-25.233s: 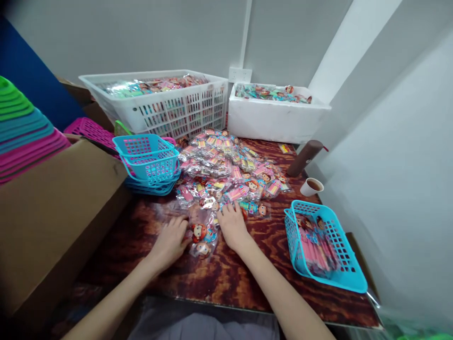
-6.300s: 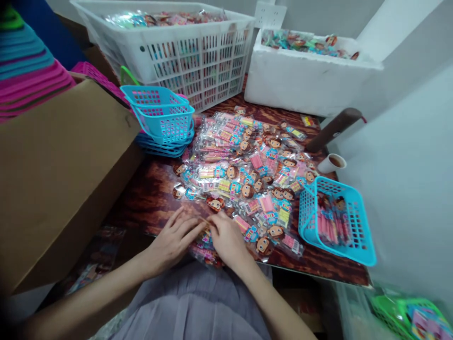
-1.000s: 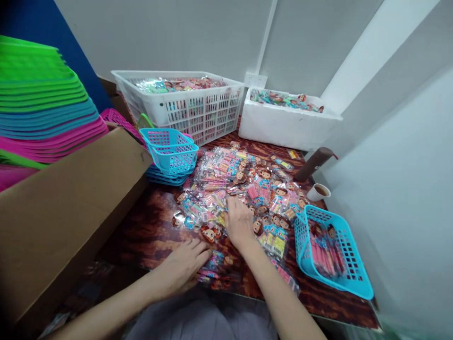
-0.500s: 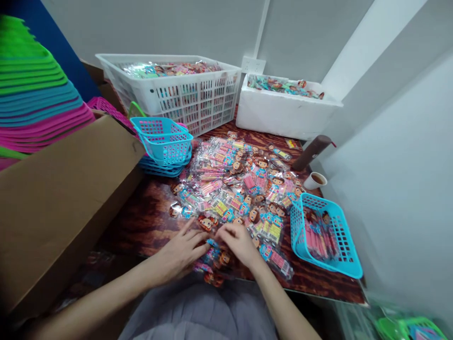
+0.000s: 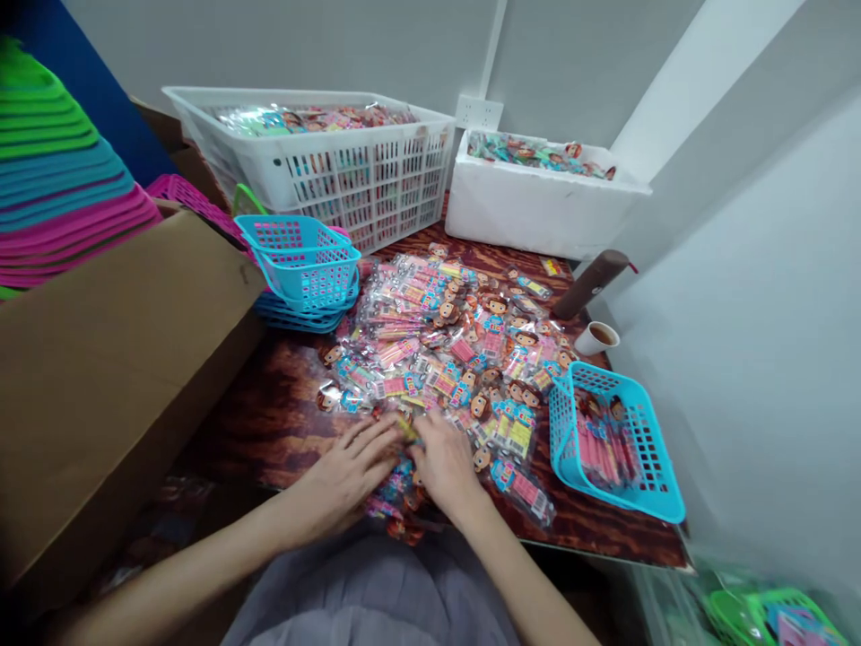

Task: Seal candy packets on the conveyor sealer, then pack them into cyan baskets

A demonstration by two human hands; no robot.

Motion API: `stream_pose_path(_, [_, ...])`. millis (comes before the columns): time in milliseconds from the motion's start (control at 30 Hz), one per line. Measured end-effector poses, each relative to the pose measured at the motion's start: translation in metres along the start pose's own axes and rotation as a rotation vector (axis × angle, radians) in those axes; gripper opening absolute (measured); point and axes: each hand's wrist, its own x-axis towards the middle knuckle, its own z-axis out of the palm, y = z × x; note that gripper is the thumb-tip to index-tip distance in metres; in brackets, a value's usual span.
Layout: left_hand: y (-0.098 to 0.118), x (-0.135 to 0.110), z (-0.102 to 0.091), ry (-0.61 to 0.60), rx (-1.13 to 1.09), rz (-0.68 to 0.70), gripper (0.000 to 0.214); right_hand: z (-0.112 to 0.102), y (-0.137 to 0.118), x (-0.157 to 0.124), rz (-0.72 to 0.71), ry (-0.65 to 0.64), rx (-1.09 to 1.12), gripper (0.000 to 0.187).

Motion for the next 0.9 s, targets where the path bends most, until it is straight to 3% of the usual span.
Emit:
stream_pose_path(133, [-0.002, -0.002, 0.002, 0.055, 0.054, 0.085, 0.054, -0.009, 0.002, -0.004, -0.069, -0.317, 0.430, 0.023])
stream_pose_path(200, [-0.003, -0.002, 0.002, 0.042, 0.035, 0.076, 0.051, -0.018, 0.016, 0.005, 0.003, -0.414, 0.627, 0.026])
stream_pose_path(233, [-0.003, -0.002, 0.001, 0.038, 0.019, 0.064, 0.049, -0.022, 0.025, 0.011, 0.069, -0.347, 0.623, 0.029])
stream_pose_path(267, [-0.003, -0.001, -0.001, 0.036, 0.001, 0.053, 0.048, -0.025, 0.034, 0.018, 0.131, -0.201, 0.534, 0.030])
stream_pose_path(333, [-0.003, -0.001, -0.002, 0.032, -0.038, 0.045, 0.048, -0.028, 0.050, 0.029, 0.190, 0.139, 0.188, 0.024])
stream_pose_path(367, [-0.003, -0.001, -0.003, 0.027, -0.053, 0.043, 0.048, -0.027, 0.055, 0.032, 0.184, 0.240, 0.009, 0.025])
stream_pose_path(433, [-0.003, -0.001, -0.002, 0.011, -0.070, 0.023, 0.055, -0.025, 0.061, 0.035, 0.162, 0.265, -0.215, 0.031])
stream_pose_path(533, [-0.002, 0.000, 0.000, -0.016, -0.084, -0.032, 0.075, -0.024, 0.055, 0.029, 0.134, 0.222, -0.274, 0.012])
stream_pose_path(600, [-0.001, 0.001, 0.000, -0.046, -0.094, -0.059, 0.074, -0.024, 0.042, 0.020, 0.090, 0.234, -0.281, 0.005])
stream_pose_path(667, [0.000, 0.002, -0.002, -0.073, -0.091, -0.059, 0.061, -0.020, 0.025, 0.009, 0.030, 0.191, -0.297, 0.011])
stream_pose_path(767, [0.000, 0.003, -0.004, -0.028, -0.023, 0.000, 0.055, -0.011, 0.004, -0.005, -0.120, -0.002, -0.274, 0.022])
stream_pose_path(900, [-0.001, 0.003, -0.002, 0.000, 0.007, 0.035, 0.064, -0.017, 0.008, -0.007, -0.235, -0.230, 0.004, 0.023])
